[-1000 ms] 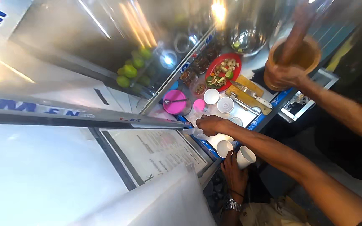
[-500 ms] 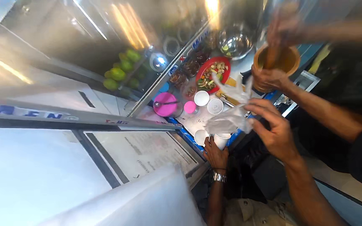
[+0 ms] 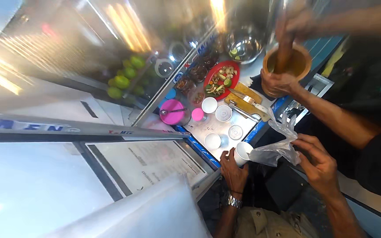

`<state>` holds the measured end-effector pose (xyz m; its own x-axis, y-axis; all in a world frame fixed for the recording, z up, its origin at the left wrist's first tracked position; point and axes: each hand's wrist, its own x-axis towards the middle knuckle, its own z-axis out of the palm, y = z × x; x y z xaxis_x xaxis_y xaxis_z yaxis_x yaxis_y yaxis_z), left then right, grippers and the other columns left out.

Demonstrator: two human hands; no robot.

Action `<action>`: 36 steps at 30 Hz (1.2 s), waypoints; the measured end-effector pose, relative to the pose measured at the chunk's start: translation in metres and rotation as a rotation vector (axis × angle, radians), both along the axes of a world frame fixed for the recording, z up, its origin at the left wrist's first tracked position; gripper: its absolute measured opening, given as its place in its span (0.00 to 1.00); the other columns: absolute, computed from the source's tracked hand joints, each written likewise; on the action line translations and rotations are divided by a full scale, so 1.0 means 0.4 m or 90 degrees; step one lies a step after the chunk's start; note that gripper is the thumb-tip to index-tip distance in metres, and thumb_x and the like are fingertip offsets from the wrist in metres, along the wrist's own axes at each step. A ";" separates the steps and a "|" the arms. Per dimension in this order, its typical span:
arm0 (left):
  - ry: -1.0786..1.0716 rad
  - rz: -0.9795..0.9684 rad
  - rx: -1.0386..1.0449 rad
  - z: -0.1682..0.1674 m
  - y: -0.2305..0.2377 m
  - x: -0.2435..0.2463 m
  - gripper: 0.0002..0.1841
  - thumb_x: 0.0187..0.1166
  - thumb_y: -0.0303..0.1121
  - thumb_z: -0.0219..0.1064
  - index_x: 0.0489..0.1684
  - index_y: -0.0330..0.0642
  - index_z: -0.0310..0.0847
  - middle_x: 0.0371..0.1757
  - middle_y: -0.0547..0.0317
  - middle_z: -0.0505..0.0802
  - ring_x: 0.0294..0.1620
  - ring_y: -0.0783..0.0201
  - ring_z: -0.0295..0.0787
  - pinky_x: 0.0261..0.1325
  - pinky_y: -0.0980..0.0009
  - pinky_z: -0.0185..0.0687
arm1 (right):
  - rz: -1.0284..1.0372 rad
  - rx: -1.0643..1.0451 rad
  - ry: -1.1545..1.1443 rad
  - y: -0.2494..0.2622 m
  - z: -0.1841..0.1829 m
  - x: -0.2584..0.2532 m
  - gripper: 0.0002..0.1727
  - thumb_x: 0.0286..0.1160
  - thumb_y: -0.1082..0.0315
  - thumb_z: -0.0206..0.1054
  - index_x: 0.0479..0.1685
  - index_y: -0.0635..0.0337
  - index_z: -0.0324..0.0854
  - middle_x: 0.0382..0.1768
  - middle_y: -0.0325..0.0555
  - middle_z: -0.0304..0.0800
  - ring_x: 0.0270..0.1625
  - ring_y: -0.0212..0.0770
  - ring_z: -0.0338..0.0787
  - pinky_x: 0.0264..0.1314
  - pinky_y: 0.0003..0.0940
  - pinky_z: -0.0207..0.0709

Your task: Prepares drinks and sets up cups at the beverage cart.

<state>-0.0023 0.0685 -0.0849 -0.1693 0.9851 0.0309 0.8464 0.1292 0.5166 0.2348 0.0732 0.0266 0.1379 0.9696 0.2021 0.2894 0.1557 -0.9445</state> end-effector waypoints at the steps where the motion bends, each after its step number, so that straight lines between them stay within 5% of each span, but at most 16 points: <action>1: -0.031 -0.009 -0.002 -0.010 -0.011 0.006 0.41 0.49 0.43 0.82 0.71 0.36 0.81 0.65 0.33 0.83 0.58 0.36 0.84 0.50 0.41 0.83 | -0.003 0.000 0.006 -0.009 -0.002 0.005 0.16 0.78 0.69 0.62 0.58 0.64 0.90 0.67 0.48 0.86 0.70 0.36 0.85 0.73 0.29 0.82; 7: -0.215 0.073 -0.094 -0.090 -0.017 0.008 0.47 0.60 0.44 0.82 0.77 0.21 0.65 0.69 0.28 0.83 0.70 0.40 0.83 0.74 0.46 0.76 | -0.022 -0.016 0.044 -0.054 -0.013 0.011 0.15 0.79 0.69 0.63 0.57 0.65 0.90 0.67 0.48 0.87 0.69 0.35 0.86 0.71 0.29 0.83; 11: -0.252 0.057 0.021 -0.087 -0.018 0.011 0.51 0.55 0.42 0.84 0.76 0.15 0.63 0.68 0.27 0.84 0.72 0.42 0.82 0.80 0.52 0.73 | -0.034 -0.036 0.056 -0.091 -0.020 0.011 0.16 0.80 0.69 0.62 0.58 0.64 0.90 0.67 0.48 0.86 0.70 0.36 0.85 0.72 0.29 0.83; 19: -0.385 0.198 0.289 0.077 0.123 0.034 0.68 0.49 0.33 0.87 0.90 0.24 0.33 0.83 0.24 0.64 0.82 0.50 0.70 0.81 0.62 0.72 | -0.054 -0.047 0.060 -0.124 -0.035 0.016 0.16 0.80 0.67 0.63 0.58 0.61 0.91 0.68 0.45 0.86 0.71 0.34 0.85 0.71 0.27 0.82; 24: -0.509 0.134 0.415 0.126 0.193 -0.017 0.71 0.52 0.31 0.84 0.91 0.35 0.17 0.87 0.33 0.58 0.83 0.56 0.70 0.78 0.61 0.78 | -0.050 -0.039 0.083 -0.125 -0.043 0.019 0.16 0.80 0.69 0.63 0.59 0.61 0.90 0.68 0.45 0.86 0.71 0.34 0.84 0.72 0.27 0.82; 31: -0.474 0.194 0.439 0.126 0.213 -0.042 0.43 0.60 0.23 0.79 0.73 0.35 0.50 0.65 0.46 0.79 0.67 0.62 0.84 0.69 0.64 0.84 | -0.047 -0.037 0.096 -0.126 -0.052 0.034 0.16 0.80 0.67 0.64 0.60 0.59 0.90 0.69 0.42 0.85 0.73 0.33 0.83 0.74 0.26 0.81; 36: -0.272 0.379 0.348 0.152 0.276 -0.071 0.25 0.86 0.32 0.59 0.75 0.25 0.57 0.64 0.36 0.81 0.66 0.59 0.82 0.71 0.67 0.77 | -0.046 -0.033 0.117 -0.126 -0.053 0.042 0.16 0.79 0.69 0.64 0.59 0.60 0.90 0.68 0.43 0.85 0.72 0.33 0.84 0.73 0.27 0.81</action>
<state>-0.0306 0.1791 -0.0239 -0.7489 0.5979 0.2860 0.4410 0.1275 0.8884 0.2517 0.0226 0.0053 0.2373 0.9643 0.1172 0.1207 0.0904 -0.9886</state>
